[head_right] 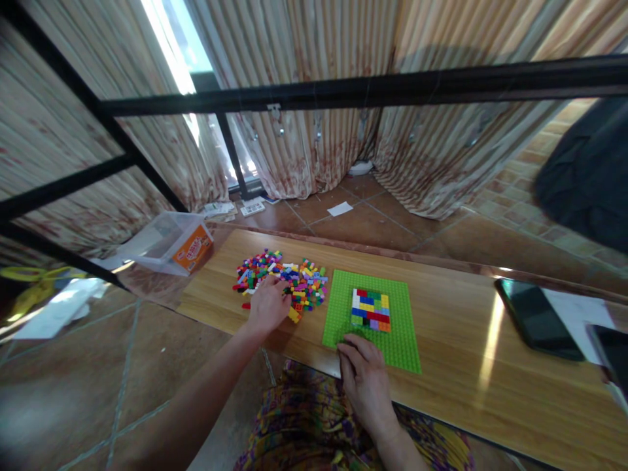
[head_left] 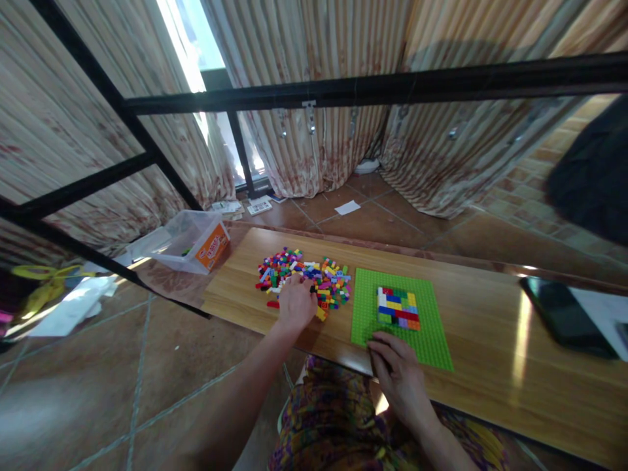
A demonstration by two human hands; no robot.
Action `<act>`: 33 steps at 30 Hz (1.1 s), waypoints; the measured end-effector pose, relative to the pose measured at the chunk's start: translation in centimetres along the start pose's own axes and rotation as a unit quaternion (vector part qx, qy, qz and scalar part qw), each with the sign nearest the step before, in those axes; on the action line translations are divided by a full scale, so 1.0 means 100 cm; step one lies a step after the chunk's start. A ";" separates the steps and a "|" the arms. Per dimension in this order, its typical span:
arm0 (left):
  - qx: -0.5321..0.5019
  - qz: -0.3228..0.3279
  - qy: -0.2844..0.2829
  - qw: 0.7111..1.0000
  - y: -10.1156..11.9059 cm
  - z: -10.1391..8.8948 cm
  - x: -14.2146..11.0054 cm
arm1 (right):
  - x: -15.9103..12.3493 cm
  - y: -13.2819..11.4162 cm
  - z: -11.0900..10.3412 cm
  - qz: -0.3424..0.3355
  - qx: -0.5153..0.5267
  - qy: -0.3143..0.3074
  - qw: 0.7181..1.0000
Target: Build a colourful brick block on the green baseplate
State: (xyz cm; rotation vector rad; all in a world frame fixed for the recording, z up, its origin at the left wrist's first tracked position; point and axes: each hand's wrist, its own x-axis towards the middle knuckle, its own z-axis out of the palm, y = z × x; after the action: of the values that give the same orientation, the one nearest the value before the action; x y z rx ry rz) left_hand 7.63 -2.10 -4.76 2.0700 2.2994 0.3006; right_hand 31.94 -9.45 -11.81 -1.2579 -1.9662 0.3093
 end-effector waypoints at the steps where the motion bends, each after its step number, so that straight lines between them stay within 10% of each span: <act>1: 0.004 0.003 -0.001 1.000 0.000 0.000 0.001 | 0.000 0.000 0.000 0.003 0.001 -0.003 1.000; 33: -0.017 0.010 0.011 1.000 -0.013 0.002 0.003 | -0.001 -0.002 -0.001 0.001 -0.008 -0.017 1.000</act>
State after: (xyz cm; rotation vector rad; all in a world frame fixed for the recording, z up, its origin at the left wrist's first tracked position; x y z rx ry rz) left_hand 6.35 -1.90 -5.18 2.0864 2.2693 0.3636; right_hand 31.90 -9.59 -11.69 -1.2711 -1.9997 0.3185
